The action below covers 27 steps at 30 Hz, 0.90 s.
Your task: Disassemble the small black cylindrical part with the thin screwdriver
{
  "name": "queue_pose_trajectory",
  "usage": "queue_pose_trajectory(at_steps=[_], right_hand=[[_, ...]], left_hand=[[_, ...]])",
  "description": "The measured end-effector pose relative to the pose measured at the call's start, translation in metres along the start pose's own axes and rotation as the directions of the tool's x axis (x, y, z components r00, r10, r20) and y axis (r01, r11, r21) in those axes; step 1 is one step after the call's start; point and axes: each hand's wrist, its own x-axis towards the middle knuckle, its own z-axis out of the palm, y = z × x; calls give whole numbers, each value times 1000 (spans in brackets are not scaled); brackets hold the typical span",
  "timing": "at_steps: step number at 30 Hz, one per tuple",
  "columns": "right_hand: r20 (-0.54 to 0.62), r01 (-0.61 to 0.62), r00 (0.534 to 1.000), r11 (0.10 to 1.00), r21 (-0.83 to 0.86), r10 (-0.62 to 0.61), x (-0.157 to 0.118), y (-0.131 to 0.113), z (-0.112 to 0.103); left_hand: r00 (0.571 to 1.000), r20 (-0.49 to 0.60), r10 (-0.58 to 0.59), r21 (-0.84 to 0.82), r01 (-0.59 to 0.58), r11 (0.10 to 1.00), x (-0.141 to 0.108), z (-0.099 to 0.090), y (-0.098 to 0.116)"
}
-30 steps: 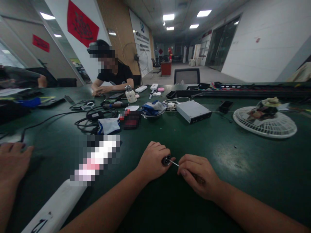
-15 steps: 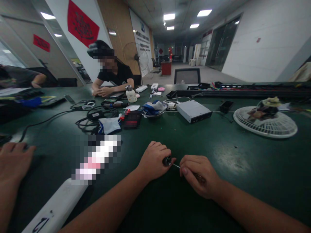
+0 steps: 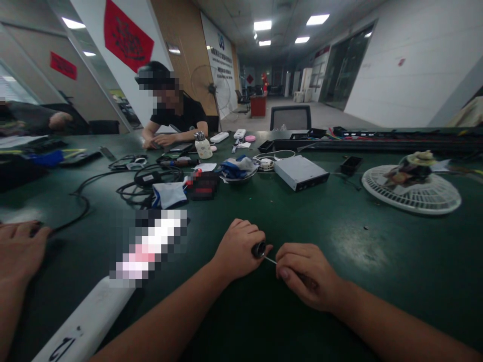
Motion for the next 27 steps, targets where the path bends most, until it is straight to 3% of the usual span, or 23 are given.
queue_pose_trajectory(at_steps=[5,9,13,18,22,27], right_hand=[[-69,-32,997,998,-45,29,0,-2,0],[-17,17,1000,998,-54,-18,1,-3,0],[-74,-24,997,996,-83,18,2,-3,0],[1,21,1000,998,-63,-21,2,-2,0],[-82,-21,996,997,-71,15,0,-2,0],[-18,6,1000,998,-64,-7,1,-1,-1]], left_hand=[[1000,2,-2,2,2,1000,0,0,-1],[1000,8,5,10,-5,1000,0,1,-1],[1000,4,8,10,-8,1000,0,1,-1],[1000,5,10,10,-10,1000,0,1,-1],[1000,8,1,6,-1,1000,0,1,0],[1000,14,0,9,0,1000,0,1,0]])
